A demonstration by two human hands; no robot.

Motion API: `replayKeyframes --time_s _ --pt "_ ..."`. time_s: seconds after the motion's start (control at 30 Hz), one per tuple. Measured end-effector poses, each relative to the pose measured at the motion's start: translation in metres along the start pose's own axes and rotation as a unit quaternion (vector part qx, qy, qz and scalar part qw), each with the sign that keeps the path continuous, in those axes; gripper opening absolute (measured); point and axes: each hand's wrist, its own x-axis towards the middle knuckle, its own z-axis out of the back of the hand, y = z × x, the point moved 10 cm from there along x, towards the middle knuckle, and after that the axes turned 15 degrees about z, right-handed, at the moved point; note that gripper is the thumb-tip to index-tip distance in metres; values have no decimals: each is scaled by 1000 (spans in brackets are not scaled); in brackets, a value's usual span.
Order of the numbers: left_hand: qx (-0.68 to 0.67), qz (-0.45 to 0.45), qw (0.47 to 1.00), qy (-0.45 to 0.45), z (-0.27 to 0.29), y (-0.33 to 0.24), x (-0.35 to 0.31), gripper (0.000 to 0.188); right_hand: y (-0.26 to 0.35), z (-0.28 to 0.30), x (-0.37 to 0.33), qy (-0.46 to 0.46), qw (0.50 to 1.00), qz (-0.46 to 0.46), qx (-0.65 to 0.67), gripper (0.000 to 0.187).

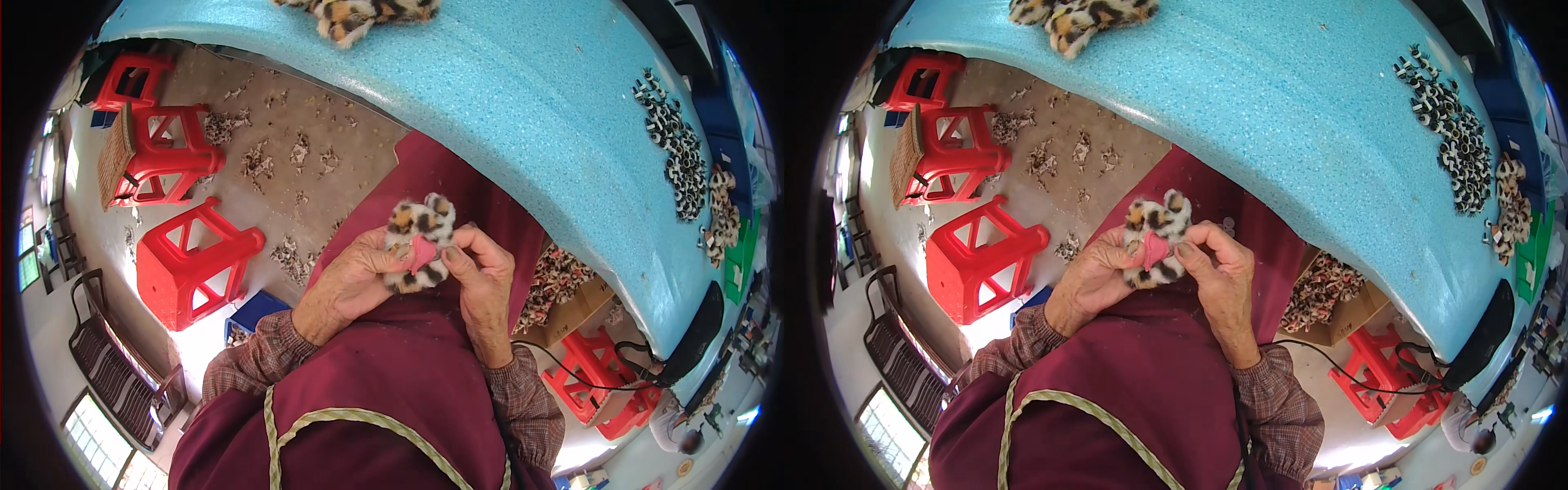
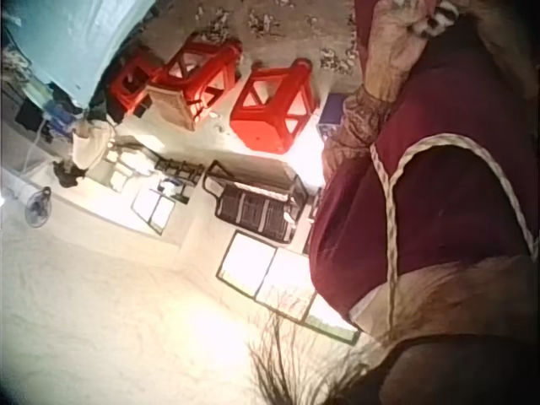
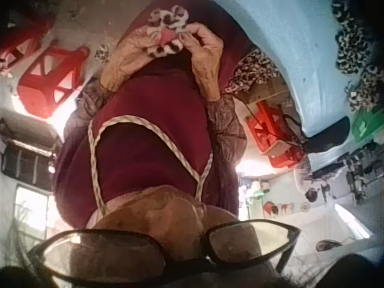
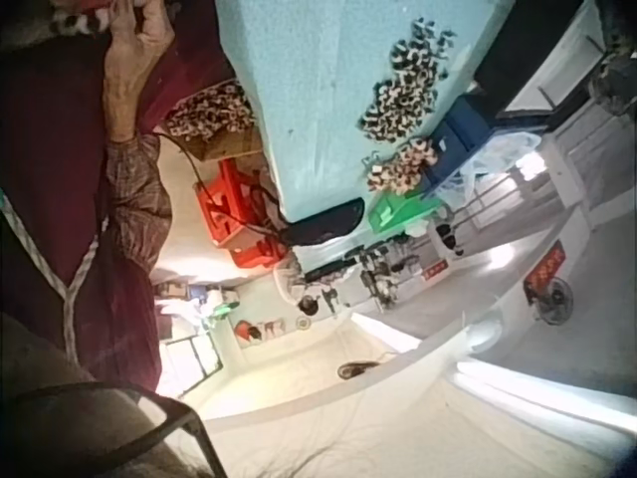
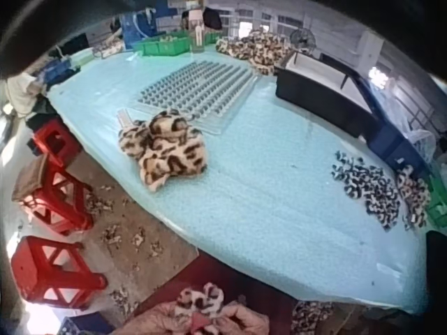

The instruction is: The recorder is assembling small leopard-print stuffed toy heads by attaching plastic eyes and securing them with back pieces.

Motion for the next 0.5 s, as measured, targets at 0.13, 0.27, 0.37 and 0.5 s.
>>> replayKeyframes --time_s 0.13,0.27,0.37,0.5 --pt "43 -66 996 -38 -10 -8 -3 39 1 6 -10 -51 996 6 76 12" --pt "124 -137 978 -100 -12 -15 -10 36 23 0 -9 -19 997 69 2 12" --pt "181 -217 945 -165 -12 -22 -25 32 67 -18 -8 64 959 218 -172 11" --pt "157 -129 972 -115 -2 -9 -14 33 68 -29 -14 103 934 248 -235 10"
